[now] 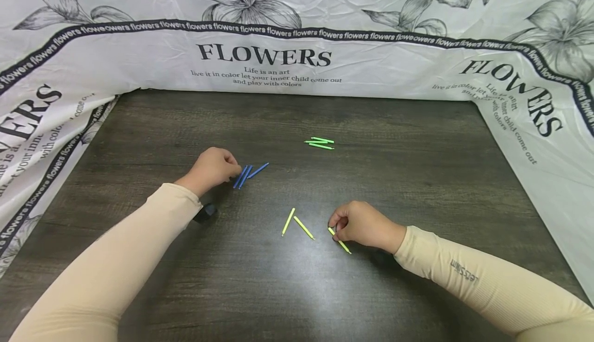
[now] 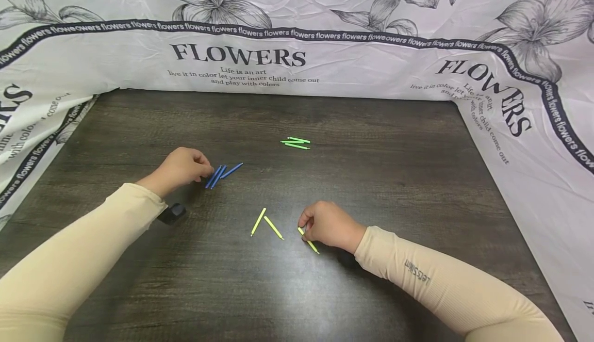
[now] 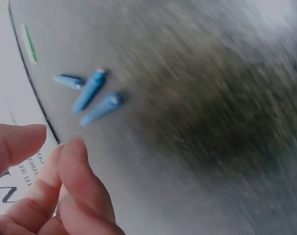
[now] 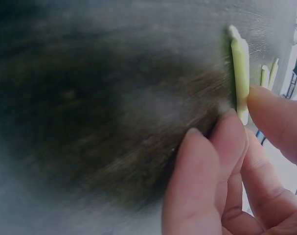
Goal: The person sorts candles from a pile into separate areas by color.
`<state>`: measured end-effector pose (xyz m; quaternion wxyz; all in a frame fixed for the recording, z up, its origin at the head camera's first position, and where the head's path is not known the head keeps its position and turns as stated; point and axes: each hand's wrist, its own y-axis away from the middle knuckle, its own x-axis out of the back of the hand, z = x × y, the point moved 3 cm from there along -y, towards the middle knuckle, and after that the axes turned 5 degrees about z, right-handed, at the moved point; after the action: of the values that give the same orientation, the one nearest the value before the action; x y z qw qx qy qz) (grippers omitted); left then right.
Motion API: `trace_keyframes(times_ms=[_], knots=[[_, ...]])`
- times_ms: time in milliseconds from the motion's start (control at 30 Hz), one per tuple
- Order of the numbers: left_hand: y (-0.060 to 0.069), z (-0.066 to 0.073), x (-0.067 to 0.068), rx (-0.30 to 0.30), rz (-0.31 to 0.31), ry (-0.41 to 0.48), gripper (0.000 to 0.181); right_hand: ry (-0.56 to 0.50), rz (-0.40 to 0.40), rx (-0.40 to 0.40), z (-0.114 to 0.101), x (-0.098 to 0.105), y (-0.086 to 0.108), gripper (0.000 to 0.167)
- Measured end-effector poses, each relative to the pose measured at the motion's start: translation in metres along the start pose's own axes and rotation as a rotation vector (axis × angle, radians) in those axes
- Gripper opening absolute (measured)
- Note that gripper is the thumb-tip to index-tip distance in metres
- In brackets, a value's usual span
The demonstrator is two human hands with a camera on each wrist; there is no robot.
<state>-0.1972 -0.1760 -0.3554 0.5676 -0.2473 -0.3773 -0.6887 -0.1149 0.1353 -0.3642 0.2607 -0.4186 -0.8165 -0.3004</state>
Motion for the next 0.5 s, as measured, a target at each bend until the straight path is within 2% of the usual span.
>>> trace_keyframes(times_ms=[233,333,500], knots=[[0.005,0.007,-0.004,0.003,-0.016,0.009,0.02,0.021,-0.004,-0.022,0.001,-0.001,-0.002,0.015],[0.009,0.012,-0.007,-0.014,-0.02,0.009,0.019,0.035,0.0,-0.016,0.001,-0.001,-0.002,0.015],[0.017,0.022,-0.014,-0.06,-0.04,0.06,0.015,0.036,0.0,-0.013,0.001,-0.002,-0.002,0.015]])
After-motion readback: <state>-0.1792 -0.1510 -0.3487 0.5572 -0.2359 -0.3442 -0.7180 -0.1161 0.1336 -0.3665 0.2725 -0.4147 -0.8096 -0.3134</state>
